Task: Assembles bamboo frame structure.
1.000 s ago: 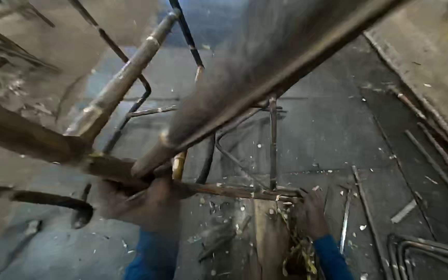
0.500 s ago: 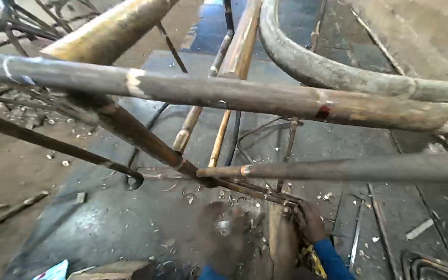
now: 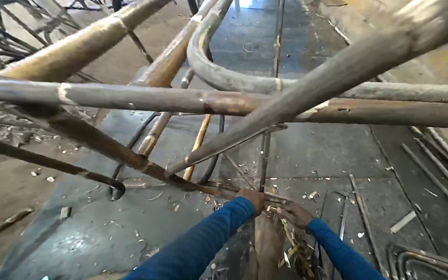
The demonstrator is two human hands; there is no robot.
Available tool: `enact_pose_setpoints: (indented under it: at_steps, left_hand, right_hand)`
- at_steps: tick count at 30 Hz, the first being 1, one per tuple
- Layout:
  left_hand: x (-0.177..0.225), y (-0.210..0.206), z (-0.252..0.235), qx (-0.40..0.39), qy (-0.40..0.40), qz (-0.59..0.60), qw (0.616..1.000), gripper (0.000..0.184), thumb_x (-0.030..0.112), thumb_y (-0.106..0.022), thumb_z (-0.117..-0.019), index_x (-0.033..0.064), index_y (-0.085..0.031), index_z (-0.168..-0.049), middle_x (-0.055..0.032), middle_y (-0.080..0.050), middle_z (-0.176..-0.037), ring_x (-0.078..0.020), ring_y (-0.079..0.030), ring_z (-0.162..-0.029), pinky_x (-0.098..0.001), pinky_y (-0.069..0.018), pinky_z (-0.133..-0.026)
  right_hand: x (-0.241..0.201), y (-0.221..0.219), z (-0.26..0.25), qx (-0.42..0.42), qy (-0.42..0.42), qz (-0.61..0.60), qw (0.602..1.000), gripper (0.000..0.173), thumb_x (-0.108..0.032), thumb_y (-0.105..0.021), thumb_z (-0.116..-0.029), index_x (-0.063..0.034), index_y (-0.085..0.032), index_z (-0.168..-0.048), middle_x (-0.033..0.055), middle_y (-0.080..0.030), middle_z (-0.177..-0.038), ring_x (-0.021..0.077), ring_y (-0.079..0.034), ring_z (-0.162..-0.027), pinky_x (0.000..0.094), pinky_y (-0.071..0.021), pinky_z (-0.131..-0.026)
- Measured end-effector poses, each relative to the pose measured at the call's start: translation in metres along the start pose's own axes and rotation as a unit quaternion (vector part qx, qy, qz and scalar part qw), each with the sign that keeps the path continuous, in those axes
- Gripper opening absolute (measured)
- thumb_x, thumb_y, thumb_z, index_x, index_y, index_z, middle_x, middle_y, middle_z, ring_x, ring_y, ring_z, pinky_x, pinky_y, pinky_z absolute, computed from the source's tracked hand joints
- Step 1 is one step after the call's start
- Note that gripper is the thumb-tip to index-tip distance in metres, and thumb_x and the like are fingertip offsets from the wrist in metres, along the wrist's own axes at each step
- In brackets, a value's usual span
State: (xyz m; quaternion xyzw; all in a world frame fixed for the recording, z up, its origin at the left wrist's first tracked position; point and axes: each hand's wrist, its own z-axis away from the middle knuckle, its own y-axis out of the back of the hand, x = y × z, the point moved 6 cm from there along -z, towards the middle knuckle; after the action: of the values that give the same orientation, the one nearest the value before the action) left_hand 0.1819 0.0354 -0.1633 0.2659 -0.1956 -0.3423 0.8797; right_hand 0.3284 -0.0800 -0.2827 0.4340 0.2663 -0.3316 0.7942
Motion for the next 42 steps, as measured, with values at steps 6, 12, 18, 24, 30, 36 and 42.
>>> enact_pose_setpoints:
  at_steps: [6,12,18,24,30,36,42]
  left_hand:
    - [-0.005,-0.001,-0.013,0.006,0.044,-0.001,0.999,0.047,0.048,-0.053,-0.1030,0.0078,-0.067,-0.122,-0.0193,-0.070,-0.121,-0.0397,-0.066,-0.116,-0.0689,-0.0491,-0.094]
    - [-0.008,0.005,-0.019,0.018,0.062,0.010,0.998,0.041,0.041,-0.056,-0.1032,0.0061,-0.067,-0.121,-0.0198,-0.070,-0.120,-0.0392,-0.066,-0.116,-0.0657,-0.0499,-0.095]
    - [-0.023,0.003,-0.035,0.009,0.102,-0.020,0.995,0.044,0.039,-0.057,-0.1024,0.0053,-0.064,-0.129,-0.0204,-0.066,-0.131,-0.0390,-0.062,-0.126,-0.0649,-0.0478,-0.100]
    - [-0.030,-0.002,-0.036,0.017,0.126,-0.006,0.992,0.045,0.040,-0.059,-0.1012,0.0060,-0.064,-0.130,-0.0206,-0.065,-0.134,-0.0396,-0.060,-0.128,-0.0647,-0.0461,-0.103]
    - [-0.031,0.008,-0.032,0.043,0.134,-0.007,0.990,0.051,0.046,-0.059,-0.1000,0.0054,-0.064,-0.131,-0.0216,-0.064,-0.134,-0.0412,-0.061,-0.126,-0.0651,-0.0486,-0.100]
    - [-0.029,-0.002,-0.043,0.049,0.111,-0.051,0.991,0.042,0.037,-0.060,-0.0996,0.0070,-0.065,-0.129,-0.0216,-0.066,-0.129,-0.0428,-0.064,-0.119,-0.0668,-0.0500,-0.095]
    - [-0.004,-0.005,-0.041,0.031,0.092,-0.044,0.994,0.036,0.028,-0.060,-0.0994,0.0083,-0.067,-0.129,-0.0214,-0.066,-0.129,-0.0430,-0.063,-0.121,-0.0666,-0.0502,-0.096]
  right_hand:
    - [-0.028,0.014,0.008,-0.036,-0.102,0.086,0.990,0.071,-0.062,-0.030,-0.1062,-0.0046,-0.070,-0.117,0.0203,-0.070,-0.112,0.0361,-0.068,-0.107,0.0607,-0.0505,-0.096]
    - [-0.048,0.031,-0.006,-0.063,-0.165,0.160,0.971,0.068,-0.060,-0.033,-0.1063,-0.0037,-0.070,-0.111,0.0210,-0.071,-0.111,0.0383,-0.068,-0.109,0.0627,-0.0513,-0.092]
    - [-0.071,0.029,-0.027,-0.043,-0.204,0.172,0.963,0.066,-0.061,-0.038,-0.1048,-0.0035,-0.069,-0.118,0.0218,-0.069,-0.121,0.0391,-0.065,-0.119,0.0628,-0.0490,-0.098]
    - [-0.076,0.023,-0.032,-0.006,-0.202,0.171,0.964,0.064,-0.060,-0.042,-0.1035,-0.0035,-0.070,-0.115,0.0213,-0.068,-0.122,0.0394,-0.065,-0.117,0.0636,-0.0497,-0.095]
    - [-0.045,0.019,-0.031,0.099,-0.138,0.117,0.978,0.060,-0.044,-0.067,-0.0967,-0.0062,-0.055,-0.141,0.0232,-0.059,-0.136,0.0400,-0.062,-0.120,0.0584,-0.0520,-0.099]
    - [0.002,0.006,-0.004,0.182,-0.042,0.192,0.963,0.030,-0.011,-0.066,-0.0950,-0.0136,-0.070,-0.124,0.0106,-0.063,-0.132,0.0291,-0.061,-0.124,0.0478,-0.0552,-0.100]
    - [0.031,-0.004,0.000,0.217,-0.065,0.183,0.957,0.034,-0.017,-0.053,-0.1035,-0.0161,-0.066,-0.135,0.0106,-0.062,-0.140,0.0308,-0.058,-0.131,0.0482,-0.0515,-0.105]
